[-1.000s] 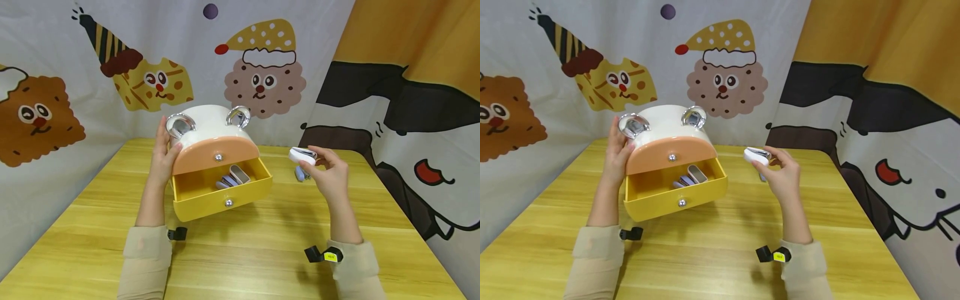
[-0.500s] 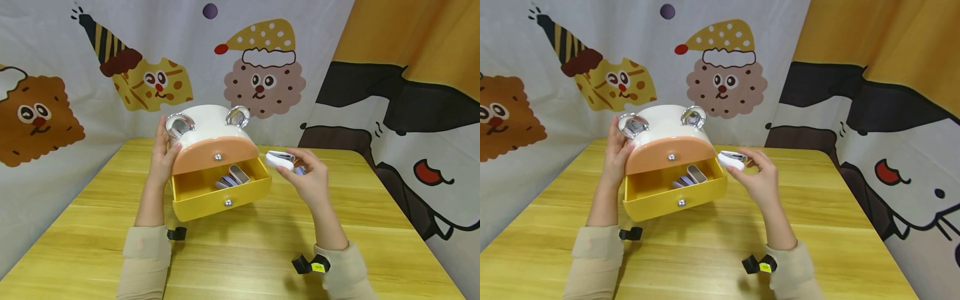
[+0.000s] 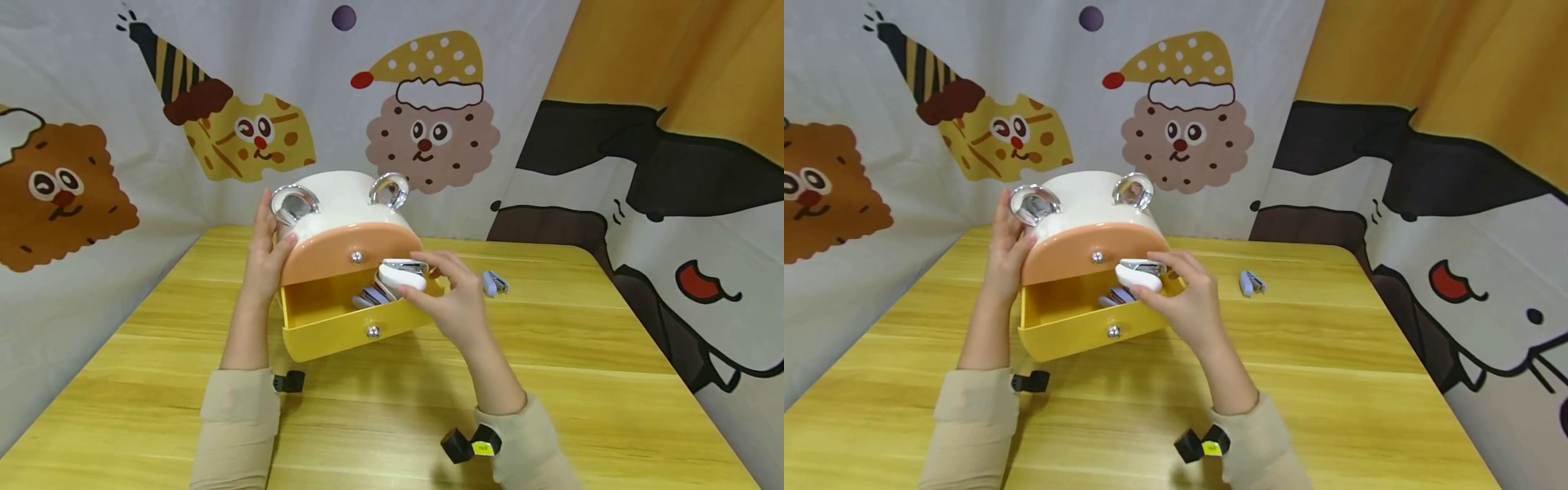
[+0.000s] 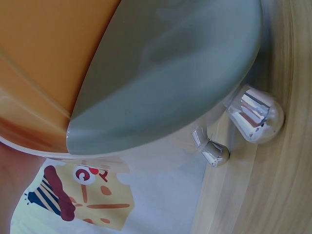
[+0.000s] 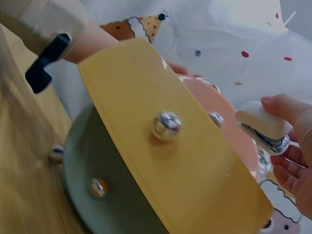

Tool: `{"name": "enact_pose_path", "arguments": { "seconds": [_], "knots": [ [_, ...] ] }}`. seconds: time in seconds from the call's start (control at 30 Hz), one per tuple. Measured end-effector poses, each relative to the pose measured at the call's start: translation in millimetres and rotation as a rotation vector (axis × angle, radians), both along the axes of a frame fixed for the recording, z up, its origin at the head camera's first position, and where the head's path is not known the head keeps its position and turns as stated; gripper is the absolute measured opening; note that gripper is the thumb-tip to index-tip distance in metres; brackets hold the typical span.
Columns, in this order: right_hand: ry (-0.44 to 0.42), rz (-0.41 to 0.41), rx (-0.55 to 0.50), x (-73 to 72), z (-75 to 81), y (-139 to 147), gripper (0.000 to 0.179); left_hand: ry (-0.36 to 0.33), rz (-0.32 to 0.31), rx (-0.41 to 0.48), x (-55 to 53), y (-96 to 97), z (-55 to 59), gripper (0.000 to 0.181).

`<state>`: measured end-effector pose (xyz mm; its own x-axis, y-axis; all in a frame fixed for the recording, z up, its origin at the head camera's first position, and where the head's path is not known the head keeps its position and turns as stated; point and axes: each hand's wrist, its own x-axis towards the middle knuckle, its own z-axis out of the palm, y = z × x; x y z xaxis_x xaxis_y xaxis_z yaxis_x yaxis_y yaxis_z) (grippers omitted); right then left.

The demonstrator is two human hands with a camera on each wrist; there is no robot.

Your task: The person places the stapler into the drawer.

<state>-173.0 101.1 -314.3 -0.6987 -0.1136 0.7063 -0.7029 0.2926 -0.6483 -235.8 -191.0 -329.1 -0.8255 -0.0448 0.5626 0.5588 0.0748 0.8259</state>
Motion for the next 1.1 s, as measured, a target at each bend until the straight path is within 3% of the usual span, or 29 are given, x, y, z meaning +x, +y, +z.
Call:
{"name": "enact_pose_path", "arguments": {
  "seconds": [0.27, 0.83, 1.1],
  "knots": [
    [-0.030, 0.099, 0.005, 3.3, -5.5, -25.2, 0.042, 0.007, -0.002, 0.011, -0.5, 0.0, -1.1, 0.075],
    [0.040, 0.087, 0.159, 10.8, -9.9, -69.2, 0.044, 0.062, -0.011, 0.018, -2.4, -0.1, -2.1, 0.075],
    [0.069, 0.018, 0.218, 12.3, -11.2, -83.2, 0.046, 0.067, -0.025, 0.032, -2.4, 0.7, -2.1, 0.074]
  ]
}}
